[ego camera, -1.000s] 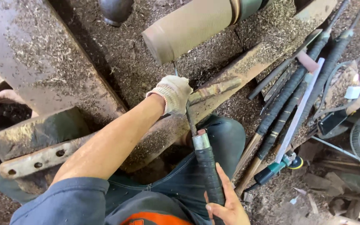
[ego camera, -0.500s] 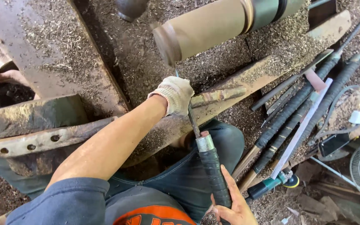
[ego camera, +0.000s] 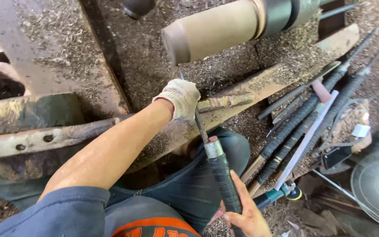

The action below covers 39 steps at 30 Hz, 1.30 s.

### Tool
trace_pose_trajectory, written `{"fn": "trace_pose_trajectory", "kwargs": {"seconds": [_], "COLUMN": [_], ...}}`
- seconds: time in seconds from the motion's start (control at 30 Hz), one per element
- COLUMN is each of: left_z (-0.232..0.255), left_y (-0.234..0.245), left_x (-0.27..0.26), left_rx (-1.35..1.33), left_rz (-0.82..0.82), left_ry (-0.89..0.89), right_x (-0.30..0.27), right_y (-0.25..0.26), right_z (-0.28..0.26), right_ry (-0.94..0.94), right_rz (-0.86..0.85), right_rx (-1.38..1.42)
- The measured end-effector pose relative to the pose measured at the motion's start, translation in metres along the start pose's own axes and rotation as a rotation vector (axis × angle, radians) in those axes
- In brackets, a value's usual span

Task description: The person sits at a lathe and holds a chisel against a spinning wooden workpiece, shaping its surface. They occasionally pause to measure the workpiece with a ruler and then resume cutting with the chisel.

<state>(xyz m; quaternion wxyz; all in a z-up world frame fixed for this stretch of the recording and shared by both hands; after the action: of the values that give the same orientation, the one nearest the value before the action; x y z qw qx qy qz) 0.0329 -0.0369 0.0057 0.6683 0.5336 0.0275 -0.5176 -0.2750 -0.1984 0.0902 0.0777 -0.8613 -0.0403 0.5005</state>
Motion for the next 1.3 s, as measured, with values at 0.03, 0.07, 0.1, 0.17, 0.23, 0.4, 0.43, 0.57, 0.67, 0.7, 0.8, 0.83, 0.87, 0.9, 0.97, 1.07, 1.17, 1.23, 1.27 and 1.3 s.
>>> {"fn": "trace_pose_trajectory", "kwargs": {"seconds": [0.03, 0.07, 0.1, 0.17, 0.23, 0.4, 0.43, 0.57, 0.67, 0.7, 0.8, 0.83, 0.87, 0.9, 0.97, 1.07, 1.17, 1.23, 1.27, 1.3], "left_z": [0.001, 0.000, -0.003, -0.002, 0.002, 0.001, 0.001, 0.000, 0.000, 0.000, 0.000, 0.000, 0.001, 0.000, -0.002, -0.003, -0.002, -0.002, -0.001, -0.001], "left_y": [0.002, 0.000, -0.004, -0.008, -0.006, -0.008, -0.007, -0.008, -0.007, -0.006, -0.003, -0.003, -0.003, -0.004, -0.006, -0.008, -0.007, -0.005, -0.003, -0.001], "left_x": [0.002, 0.000, 0.002, 0.011, 0.011, 0.014, 0.014, 0.014, 0.013, 0.010, 0.005, 0.005, 0.004, 0.005, 0.006, 0.006, 0.006, 0.002, 0.000, 0.000], "left_rx": [-0.007, -0.015, -0.016, 0.028, 0.057, 0.079, 0.084, 0.097, 0.080, 0.078, 0.064, 0.067, 0.069, 0.068, 0.053, 0.033, 0.049, 0.036, 0.021, 0.015], "left_rz": [0.006, 0.003, -0.001, -0.002, -0.015, -0.035, -0.042, -0.026, -0.019, -0.018, -0.015, -0.010, -0.004, -0.002, 0.009, 0.036, -0.002, 0.016, 0.035, 0.039], "left_ry": [-0.010, -0.015, -0.019, -0.073, -0.103, -0.139, -0.144, -0.145, -0.115, -0.105, -0.086, -0.083, -0.080, -0.073, -0.065, -0.031, -0.005, 0.005, 0.009, 0.012], "right_x": [0.000, -0.001, -0.001, -0.004, -0.005, -0.001, -0.001, 0.003, 0.002, 0.002, 0.003, 0.003, 0.003, 0.004, 0.006, 0.008, 0.010, 0.012, 0.012, 0.014], "right_y": [-0.007, -0.017, -0.024, -0.039, -0.044, -0.061, -0.062, -0.060, -0.055, -0.053, -0.043, -0.040, -0.036, -0.032, -0.024, -0.014, -0.005, -0.001, 0.003, 0.008], "right_z": [-0.001, 0.001, 0.002, 0.004, 0.013, 0.024, 0.026, 0.032, 0.032, 0.029, 0.024, 0.024, 0.024, 0.024, 0.022, 0.023, 0.020, 0.018, 0.015, 0.016], "right_ry": [-0.029, -0.065, -0.068, -0.077, -0.065, 0.034, 0.005, 0.033, -0.018, -0.019, -0.040, -0.062, -0.085, -0.085, -0.072, -0.077, -0.061, -0.057, -0.053, -0.054], "right_rz": [0.042, 0.077, 0.081, 0.154, 0.152, 0.120, 0.161, 0.139, 0.183, 0.174, 0.158, 0.155, 0.151, 0.146, 0.137, 0.118, 0.080, 0.067, 0.060, 0.059], "right_rx": [0.003, 0.010, 0.013, 0.078, 0.101, 0.143, 0.163, 0.182, 0.184, 0.179, 0.173, 0.173, 0.171, 0.167, 0.087, 0.084, 0.031, 0.019, 0.008, 0.000]}}
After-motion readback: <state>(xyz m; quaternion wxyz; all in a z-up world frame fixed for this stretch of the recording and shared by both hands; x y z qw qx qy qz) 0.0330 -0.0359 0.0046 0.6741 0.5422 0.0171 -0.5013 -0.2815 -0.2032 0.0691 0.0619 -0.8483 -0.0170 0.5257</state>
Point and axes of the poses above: each hand's wrist, its own x-axis towards the middle knuckle, its own y-axis out of the back of the hand, z = x × y, the point moved 5 cm from there along x, towards the middle knuckle, and after that the axes turned 4 degrees about -x, right-handed, at the moved point
